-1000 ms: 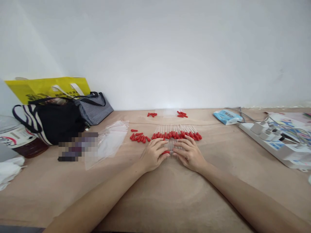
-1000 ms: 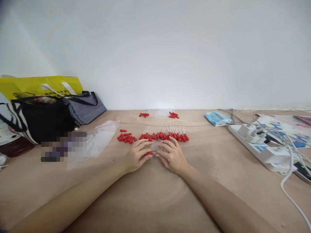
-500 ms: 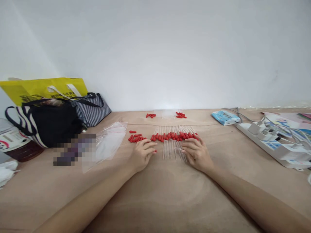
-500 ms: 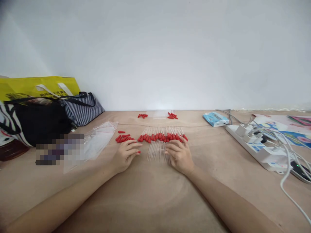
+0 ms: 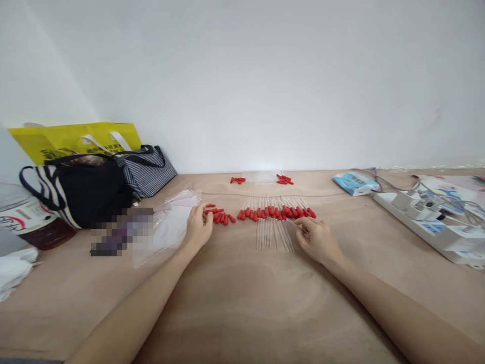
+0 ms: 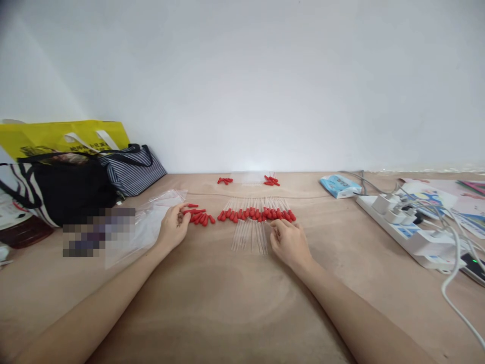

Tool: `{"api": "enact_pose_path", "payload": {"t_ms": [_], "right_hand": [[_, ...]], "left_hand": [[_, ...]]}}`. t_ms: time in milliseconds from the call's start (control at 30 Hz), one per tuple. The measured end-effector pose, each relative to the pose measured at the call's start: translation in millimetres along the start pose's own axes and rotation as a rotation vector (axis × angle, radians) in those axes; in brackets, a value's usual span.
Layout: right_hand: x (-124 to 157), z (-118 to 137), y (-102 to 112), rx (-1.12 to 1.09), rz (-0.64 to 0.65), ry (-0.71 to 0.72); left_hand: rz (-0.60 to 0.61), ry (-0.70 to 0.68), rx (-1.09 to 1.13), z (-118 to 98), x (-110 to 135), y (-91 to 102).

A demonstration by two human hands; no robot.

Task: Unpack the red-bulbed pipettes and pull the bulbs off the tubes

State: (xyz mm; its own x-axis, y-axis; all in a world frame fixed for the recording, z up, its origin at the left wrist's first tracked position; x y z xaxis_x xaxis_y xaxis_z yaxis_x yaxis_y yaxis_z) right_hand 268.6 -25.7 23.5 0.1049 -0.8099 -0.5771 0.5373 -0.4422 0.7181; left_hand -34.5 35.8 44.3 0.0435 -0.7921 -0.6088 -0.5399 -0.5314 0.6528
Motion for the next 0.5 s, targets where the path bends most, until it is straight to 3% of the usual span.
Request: {"api": "enact_pose_path", "payload": {"t_ms": [133, 267, 500], "right_hand": [[1, -4, -5, 0.067, 0.048, -0.071], [3, -5, -13, 0.047, 0.123, -0.128], [3, 3, -12, 0.152, 0.207, -0.162]], "left_hand": [[0.047, 0.081, 0.075, 6, -3, -8.8], [0.099, -0.006, -0.018, -2, -3, -17.5], [0.036, -0.163, -0.194, -22, 0, -7.3]]}}
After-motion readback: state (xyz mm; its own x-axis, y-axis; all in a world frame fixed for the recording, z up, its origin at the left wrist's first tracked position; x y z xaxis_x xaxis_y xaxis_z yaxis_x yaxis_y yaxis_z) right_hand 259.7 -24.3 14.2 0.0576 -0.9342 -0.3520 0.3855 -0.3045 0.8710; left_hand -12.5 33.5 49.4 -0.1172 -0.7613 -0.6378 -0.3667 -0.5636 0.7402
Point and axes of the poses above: each hand's wrist, its own x-axis away from the middle knuckle, its own y-axis out of the back of the hand, z = x × y, the point moved 6 cm from there along -x, towards the middle knuckle, and after that the axes turned 6 degrees about -x, right-handed, at the moved point
